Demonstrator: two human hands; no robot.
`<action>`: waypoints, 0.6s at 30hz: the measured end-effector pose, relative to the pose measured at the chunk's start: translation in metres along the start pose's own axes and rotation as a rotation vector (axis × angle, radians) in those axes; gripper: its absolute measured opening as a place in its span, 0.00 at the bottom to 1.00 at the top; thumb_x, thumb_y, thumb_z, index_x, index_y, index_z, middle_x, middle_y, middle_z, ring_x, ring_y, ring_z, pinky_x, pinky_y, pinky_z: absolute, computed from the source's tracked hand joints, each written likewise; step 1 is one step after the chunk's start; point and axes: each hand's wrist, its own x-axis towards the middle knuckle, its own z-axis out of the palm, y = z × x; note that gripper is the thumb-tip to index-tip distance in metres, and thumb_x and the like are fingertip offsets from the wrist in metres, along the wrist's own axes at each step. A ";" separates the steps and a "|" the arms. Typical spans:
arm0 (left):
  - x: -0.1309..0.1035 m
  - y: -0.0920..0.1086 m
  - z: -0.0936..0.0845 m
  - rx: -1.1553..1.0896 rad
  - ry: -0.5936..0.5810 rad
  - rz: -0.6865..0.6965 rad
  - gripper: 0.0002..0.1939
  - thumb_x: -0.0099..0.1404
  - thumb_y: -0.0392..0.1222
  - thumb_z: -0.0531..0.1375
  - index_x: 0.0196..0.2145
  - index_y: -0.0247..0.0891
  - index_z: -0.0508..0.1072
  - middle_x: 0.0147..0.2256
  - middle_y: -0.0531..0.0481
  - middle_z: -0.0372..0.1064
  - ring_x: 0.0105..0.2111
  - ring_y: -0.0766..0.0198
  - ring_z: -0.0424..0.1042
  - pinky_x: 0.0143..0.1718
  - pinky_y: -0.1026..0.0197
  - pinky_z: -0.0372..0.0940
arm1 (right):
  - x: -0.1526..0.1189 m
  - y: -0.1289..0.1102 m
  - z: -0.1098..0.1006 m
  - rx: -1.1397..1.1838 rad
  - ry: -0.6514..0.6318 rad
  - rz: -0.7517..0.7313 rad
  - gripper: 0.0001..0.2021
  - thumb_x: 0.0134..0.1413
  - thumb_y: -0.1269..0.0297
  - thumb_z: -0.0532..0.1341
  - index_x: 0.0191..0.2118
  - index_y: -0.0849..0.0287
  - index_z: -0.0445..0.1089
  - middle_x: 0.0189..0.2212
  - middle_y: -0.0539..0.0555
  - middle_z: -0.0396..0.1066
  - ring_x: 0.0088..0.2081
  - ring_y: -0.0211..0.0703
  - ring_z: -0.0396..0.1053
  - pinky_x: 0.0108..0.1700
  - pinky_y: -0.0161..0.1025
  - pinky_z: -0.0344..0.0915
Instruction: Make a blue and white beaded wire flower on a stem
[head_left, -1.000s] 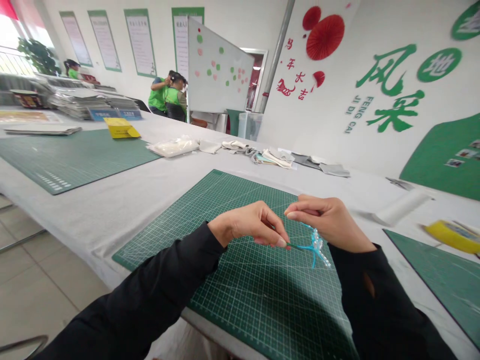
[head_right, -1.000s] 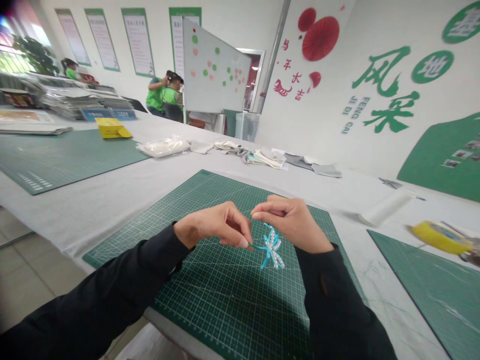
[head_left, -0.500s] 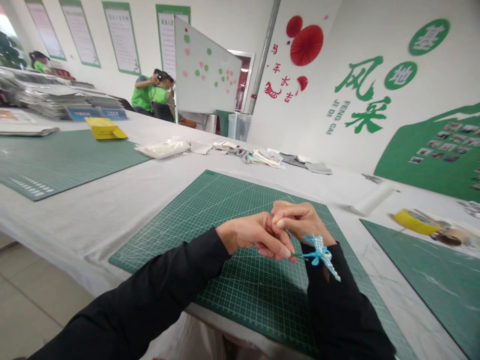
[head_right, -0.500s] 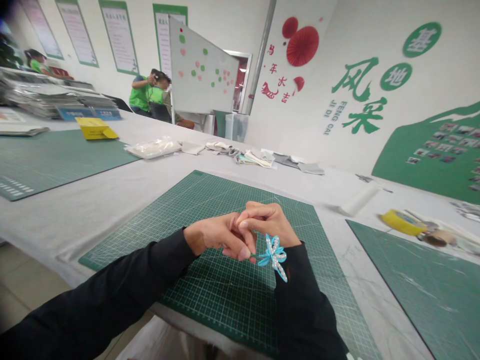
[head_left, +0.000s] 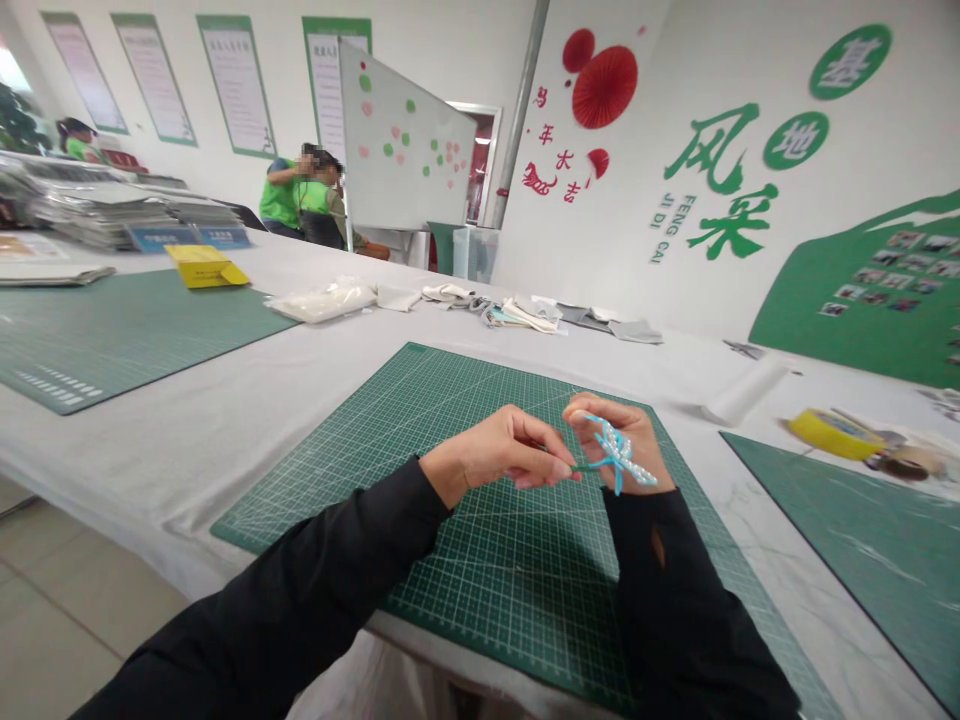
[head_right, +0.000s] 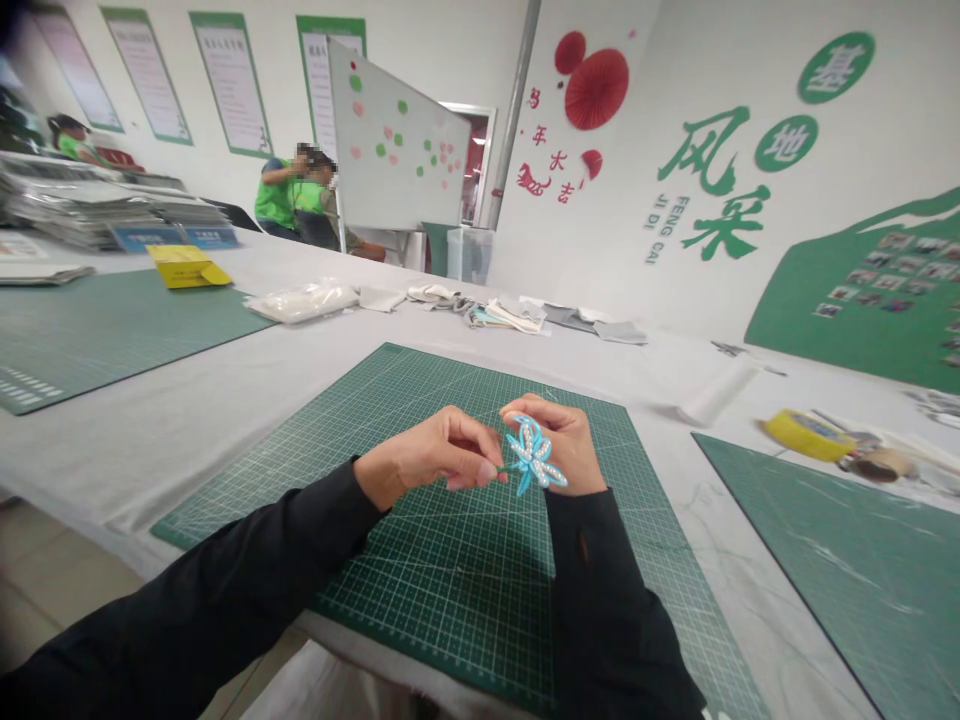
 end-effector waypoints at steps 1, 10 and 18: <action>0.001 0.000 -0.001 -0.003 0.034 0.021 0.08 0.47 0.37 0.70 0.25 0.31 0.77 0.21 0.51 0.70 0.13 0.77 0.57 0.14 0.68 0.48 | 0.001 0.001 -0.001 0.009 0.051 -0.006 0.06 0.40 0.59 0.71 0.26 0.53 0.78 0.24 0.49 0.70 0.24 0.33 0.62 0.25 0.34 0.57; 0.006 -0.003 -0.006 -0.003 0.229 0.143 0.08 0.47 0.37 0.69 0.24 0.31 0.75 0.20 0.53 0.69 0.13 0.78 0.58 0.15 0.69 0.50 | 0.007 0.014 -0.002 -0.038 0.284 -0.031 0.09 0.35 0.62 0.72 0.28 0.56 0.79 0.27 0.52 0.77 0.32 0.42 0.71 0.38 0.42 0.66; 0.006 -0.007 -0.004 -0.009 0.393 0.233 0.09 0.48 0.38 0.70 0.23 0.31 0.75 0.19 0.54 0.68 0.13 0.78 0.59 0.16 0.69 0.50 | 0.003 0.011 0.001 -0.106 0.391 -0.024 0.11 0.36 0.59 0.72 0.29 0.58 0.79 0.27 0.53 0.78 0.32 0.43 0.72 0.39 0.44 0.68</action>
